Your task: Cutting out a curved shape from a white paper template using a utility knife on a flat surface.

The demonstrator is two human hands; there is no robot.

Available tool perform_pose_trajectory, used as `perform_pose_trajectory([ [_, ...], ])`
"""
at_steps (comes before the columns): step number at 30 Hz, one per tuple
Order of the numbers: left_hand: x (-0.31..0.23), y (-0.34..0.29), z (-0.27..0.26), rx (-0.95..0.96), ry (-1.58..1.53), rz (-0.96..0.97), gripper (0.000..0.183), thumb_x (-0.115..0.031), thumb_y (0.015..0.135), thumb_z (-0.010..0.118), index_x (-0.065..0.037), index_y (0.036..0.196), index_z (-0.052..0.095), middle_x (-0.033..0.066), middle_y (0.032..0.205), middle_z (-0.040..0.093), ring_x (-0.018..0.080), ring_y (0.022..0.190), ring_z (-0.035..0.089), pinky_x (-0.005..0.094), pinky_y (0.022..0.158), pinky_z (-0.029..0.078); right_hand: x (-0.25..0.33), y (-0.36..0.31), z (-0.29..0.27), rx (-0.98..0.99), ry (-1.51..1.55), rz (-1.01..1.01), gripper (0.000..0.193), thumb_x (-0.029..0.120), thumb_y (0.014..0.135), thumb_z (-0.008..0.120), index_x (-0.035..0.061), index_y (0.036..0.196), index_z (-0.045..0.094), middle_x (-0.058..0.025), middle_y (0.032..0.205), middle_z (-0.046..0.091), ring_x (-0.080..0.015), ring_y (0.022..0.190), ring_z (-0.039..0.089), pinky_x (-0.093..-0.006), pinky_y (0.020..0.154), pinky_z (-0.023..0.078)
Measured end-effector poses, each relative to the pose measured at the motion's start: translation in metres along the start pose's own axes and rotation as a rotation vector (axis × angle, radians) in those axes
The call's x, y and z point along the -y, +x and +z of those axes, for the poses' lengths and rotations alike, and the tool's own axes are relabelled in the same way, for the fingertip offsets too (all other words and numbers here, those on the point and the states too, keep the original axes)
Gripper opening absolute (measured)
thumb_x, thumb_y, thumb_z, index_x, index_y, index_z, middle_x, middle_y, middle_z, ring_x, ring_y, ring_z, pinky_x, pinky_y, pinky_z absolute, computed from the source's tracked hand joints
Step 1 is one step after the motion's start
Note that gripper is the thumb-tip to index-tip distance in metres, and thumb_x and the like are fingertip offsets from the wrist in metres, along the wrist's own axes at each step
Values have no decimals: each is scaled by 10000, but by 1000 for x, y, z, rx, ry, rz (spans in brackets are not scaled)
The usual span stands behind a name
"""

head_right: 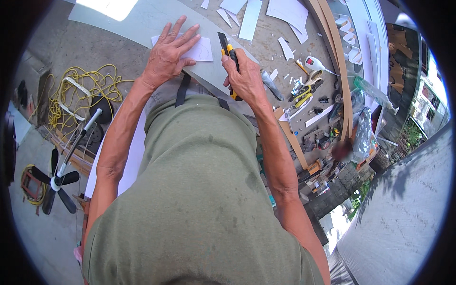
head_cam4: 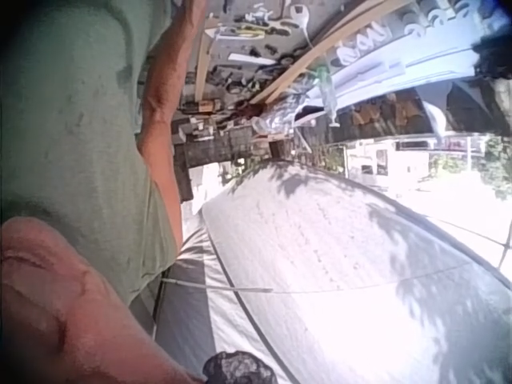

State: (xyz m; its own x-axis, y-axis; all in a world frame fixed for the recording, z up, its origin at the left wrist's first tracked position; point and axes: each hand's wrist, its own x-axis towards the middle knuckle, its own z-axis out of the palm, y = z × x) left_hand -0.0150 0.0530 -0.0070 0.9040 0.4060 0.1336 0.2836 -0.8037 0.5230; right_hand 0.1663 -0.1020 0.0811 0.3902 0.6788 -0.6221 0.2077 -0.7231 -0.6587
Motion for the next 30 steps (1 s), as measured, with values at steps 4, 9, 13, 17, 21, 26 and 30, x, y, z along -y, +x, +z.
perform_pose_trajectory([
  [4,9,20,-20,189,111,230,713,-228,770,810,-251,1449,595,-58,1586,474,258,1556,263,511,1287,219,-8,14,7,-41,163,-91,387,402,1075,539,34,1123,651,-28,720,609,-132,603,669,-293,530,521],
  [9,9,-5,-26,-239,-65,-169,721,-299,819,821,-95,1461,563,101,1590,460,347,1536,296,523,1256,256,-11,26,21,-83,169,-98,370,379,1074,544,29,1126,653,-39,723,625,-143,583,676,-300,523,529],
  [13,-6,-23,0,-237,98,-392,810,-473,851,796,47,1422,551,266,1556,450,472,1496,324,564,1214,279,-11,28,25,-126,75,-96,311,308,1051,581,-2,1057,592,-94,720,663,-175,583,705,-334,490,530],
  [17,-23,-22,10,-215,95,-353,866,-540,850,766,21,1462,521,250,1588,412,483,1506,294,588,1212,261,-5,28,22,-25,31,-112,309,300,1043,584,-9,1048,573,-123,680,675,-210,585,706,-362,532,542],
  [21,-16,-18,13,-190,45,-304,950,-557,846,756,0,1539,423,221,1649,317,445,1538,241,586,1234,203,-6,36,33,-49,-254,-215,306,291,1032,567,-15,1025,566,-239,732,694,-396,647,700,-476,626,552],
  [26,-7,-21,11,-142,17,-256,1003,-569,823,761,-29,1576,377,189,1671,289,416,1550,230,573,1246,182,11,53,35,-30,-380,-175,341,307,1014,560,-33,1013,575,-318,774,678,-504,731,676,-556,700,538],
  [30,-8,-20,10,-152,21,-231,1001,-561,825,755,-43,1588,363,176,1677,283,402,1554,232,567,1248,179,20,57,36,1,-436,-160,380,323,1007,543,-55,1008,582,-337,789,678,-520,771,682,-571,734,541],
])
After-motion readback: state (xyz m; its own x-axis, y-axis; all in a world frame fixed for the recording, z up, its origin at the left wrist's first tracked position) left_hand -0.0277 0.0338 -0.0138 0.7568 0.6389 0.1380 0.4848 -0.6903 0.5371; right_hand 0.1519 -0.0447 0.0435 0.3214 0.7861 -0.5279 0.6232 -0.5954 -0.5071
